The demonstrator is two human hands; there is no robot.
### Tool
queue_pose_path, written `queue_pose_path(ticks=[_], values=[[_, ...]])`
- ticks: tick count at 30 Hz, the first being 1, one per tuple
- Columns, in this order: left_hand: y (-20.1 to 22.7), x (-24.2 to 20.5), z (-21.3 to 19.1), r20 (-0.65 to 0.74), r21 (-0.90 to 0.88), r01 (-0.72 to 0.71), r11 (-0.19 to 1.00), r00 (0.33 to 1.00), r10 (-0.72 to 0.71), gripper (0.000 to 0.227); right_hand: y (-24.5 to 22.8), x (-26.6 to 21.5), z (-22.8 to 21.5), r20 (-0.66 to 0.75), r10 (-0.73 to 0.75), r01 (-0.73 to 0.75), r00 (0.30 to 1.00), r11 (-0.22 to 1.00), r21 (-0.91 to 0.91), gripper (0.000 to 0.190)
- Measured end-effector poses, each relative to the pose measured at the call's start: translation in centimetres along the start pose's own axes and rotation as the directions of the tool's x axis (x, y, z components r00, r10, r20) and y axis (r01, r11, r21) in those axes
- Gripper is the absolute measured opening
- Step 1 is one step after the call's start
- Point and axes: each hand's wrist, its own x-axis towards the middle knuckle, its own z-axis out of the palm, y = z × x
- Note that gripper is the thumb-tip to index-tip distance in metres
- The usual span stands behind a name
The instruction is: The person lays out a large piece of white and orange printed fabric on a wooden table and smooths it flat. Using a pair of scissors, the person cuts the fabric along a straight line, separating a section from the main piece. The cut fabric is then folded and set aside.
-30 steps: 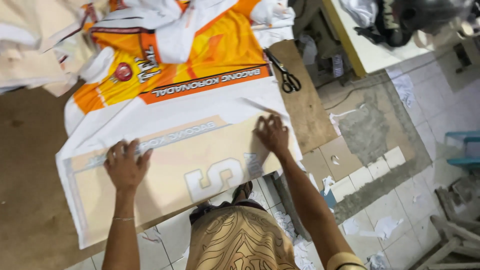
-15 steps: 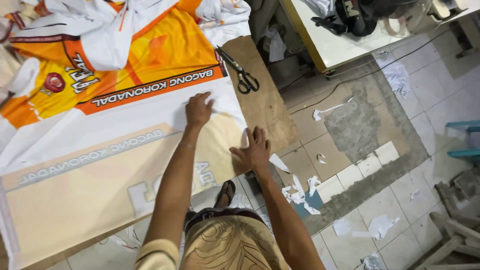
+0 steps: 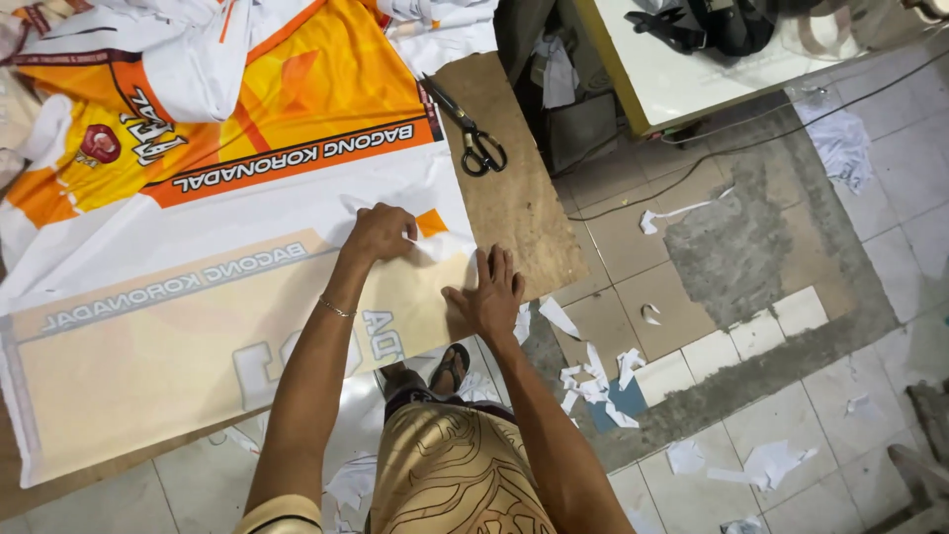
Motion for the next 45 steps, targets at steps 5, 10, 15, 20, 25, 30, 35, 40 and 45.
queue_pose_path(ticks=[5,10,15,20,25,30,35,40,45], values=[[-1.5,5.7,0.6,-0.258,-0.082,-0.010,0.997,0.966,-0.012,0.020,-0.1,-0.3,-0.6,0.008,-0.010,0.010,1.000,0.999,0.031,0.099],[0.3,3.6,1.0,-0.462,-0.180,0.057,0.982,0.876,-0.135,0.038,1.2,-0.5,0.0,-0.021,-0.027,0.028,0.999,0.998,0.059,0.089],[-2.0,-3.0,9.0,-0.691,-0.091,0.203,0.975,0.692,-0.209,0.037,4.2,0.0,2.6,-0.319,0.022,-0.046,0.948,0.997,-0.067,0.036],[-4.1,-13.1,11.4,-0.860,-0.047,0.196,0.980,0.491,-0.139,0.043,5.2,-1.9,0.4,-0.174,0.123,-0.097,0.977,0.984,0.147,0.040],[-13.5,-18.4,12.9,-0.848,-0.047,0.395,0.918,0.469,-0.245,0.045,7.1,-3.9,-0.5,-0.214,0.173,-0.155,0.962,0.983,0.098,0.033],[-19.6,-21.7,9.8,-0.856,-0.060,0.461,0.885,0.432,-0.283,0.059,0.4,4.4,-0.6,-0.301,-0.428,0.421,0.852,0.902,-0.094,0.033],[-22.7,-19.8,3.2,-0.702,-0.064,0.484,0.873,0.600,-0.385,0.066,-6.2,10.3,-2.5,0.168,-0.418,0.450,0.893,0.852,-0.268,0.066],[-26.5,-17.1,-1.5,-0.363,-0.182,0.599,0.780,0.696,-0.620,0.075,-10.6,15.0,-3.8,0.339,-0.314,0.442,0.887,0.788,-0.428,0.085],[-32.7,-15.9,-2.0,-0.211,-0.322,0.724,0.610,0.573,-0.792,0.078,-11.3,18.7,-3.2,0.392,-0.246,0.414,0.886,0.800,-0.434,0.101]])
